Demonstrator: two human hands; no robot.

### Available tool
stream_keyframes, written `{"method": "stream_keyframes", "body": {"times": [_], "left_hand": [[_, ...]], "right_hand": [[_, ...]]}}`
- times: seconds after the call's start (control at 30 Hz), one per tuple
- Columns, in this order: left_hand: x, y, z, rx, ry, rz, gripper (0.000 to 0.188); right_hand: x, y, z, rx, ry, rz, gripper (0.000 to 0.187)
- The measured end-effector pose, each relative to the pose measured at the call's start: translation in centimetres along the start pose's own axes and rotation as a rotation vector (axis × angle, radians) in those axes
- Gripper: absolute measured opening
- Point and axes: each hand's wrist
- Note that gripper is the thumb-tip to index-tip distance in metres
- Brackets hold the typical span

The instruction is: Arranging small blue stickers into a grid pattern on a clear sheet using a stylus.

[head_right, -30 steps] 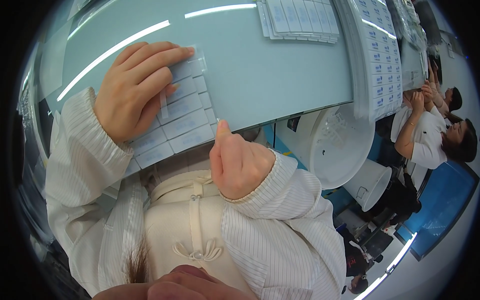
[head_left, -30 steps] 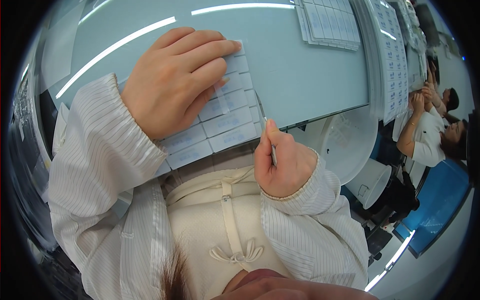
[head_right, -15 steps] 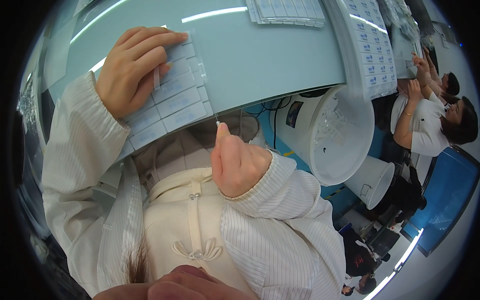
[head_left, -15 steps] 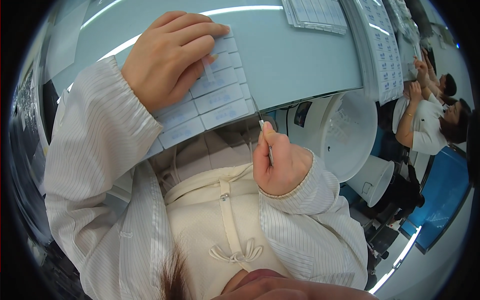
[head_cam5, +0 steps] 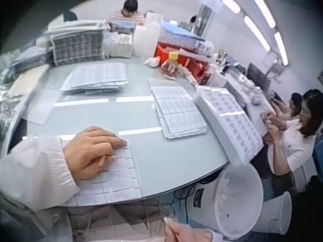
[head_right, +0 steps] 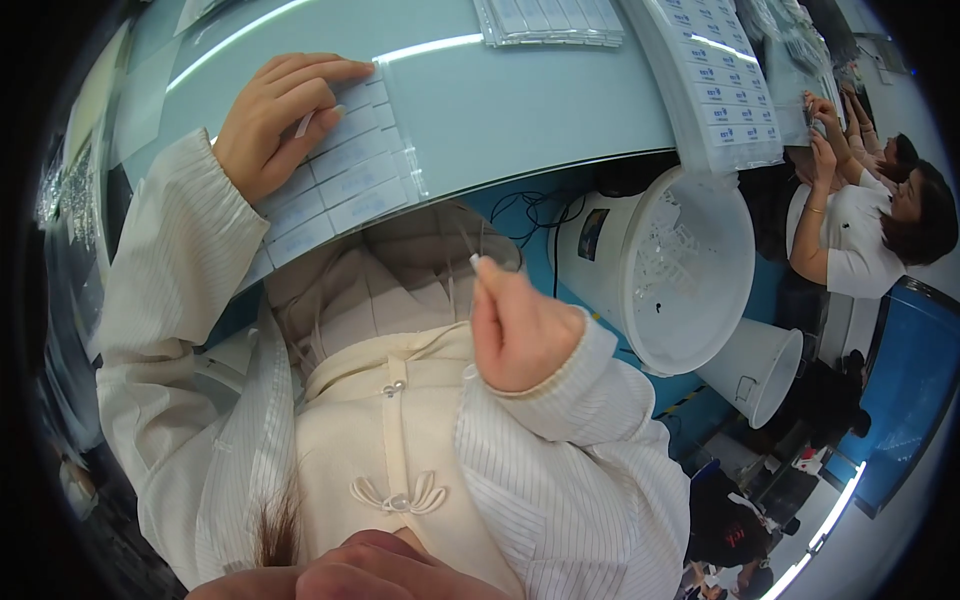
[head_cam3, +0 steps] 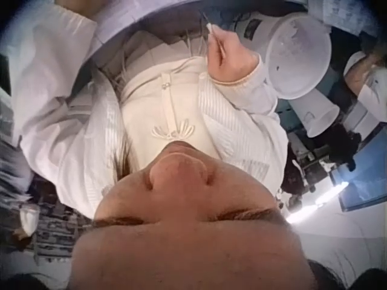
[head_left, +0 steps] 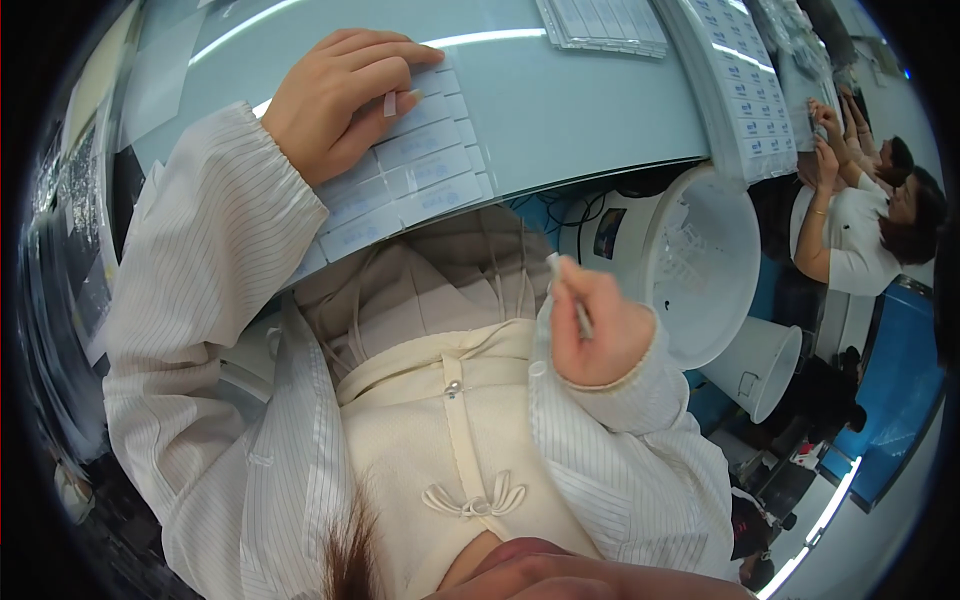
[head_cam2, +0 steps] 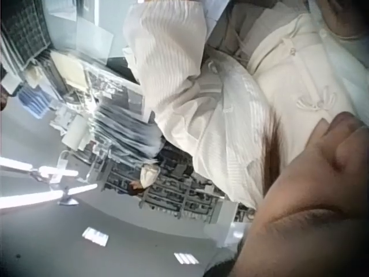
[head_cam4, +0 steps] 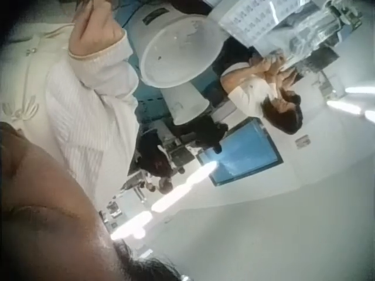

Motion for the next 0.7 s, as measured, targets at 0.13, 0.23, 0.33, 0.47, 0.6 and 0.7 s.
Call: {"method": "stream_keyframes", "body": {"times": [0.13,0.23,0.33,0.47,0.6,0.7], "left_hand": [[0.1,1.0,0.8,-0.143,0.118,-0.011,0.005],[0.8,1.7,1.4,-0.282,0.258,0.029,0.010],[1.8,3.1,2.2,-0.486,0.377,0.055,0.013],[1.8,5.2,3.1,-0.630,0.460,0.037,0.017],[1.5,6.4,5.0,-0.619,0.498,-0.022,0.019],[0.3,6.4,5.5,-0.682,0.625,-0.018,0.018]], "right_hand": [[1.8,-0.3,2.1,0.236,-0.205,0.175,0.025],[4.5,-2.2,4.7,0.225,-0.238,0.334,0.030],[7.0,-2.5,4.3,0.207,-0.292,0.147,0.043],[9.5,-3.2,3.4,0.117,-0.098,0.139,0.056],[10.5,-3.4,4.3,0.007,-0.014,0.120,0.060],[10.8,-3.3,4.2,0.041,-0.050,0.079,0.056]]}}
Point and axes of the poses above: each hand's wrist, its own x-axis towards the middle knuckle, its own y-axis out of the back of the hand, z = x × y, and after that the axes turned 9 degrees about -x, right-handed
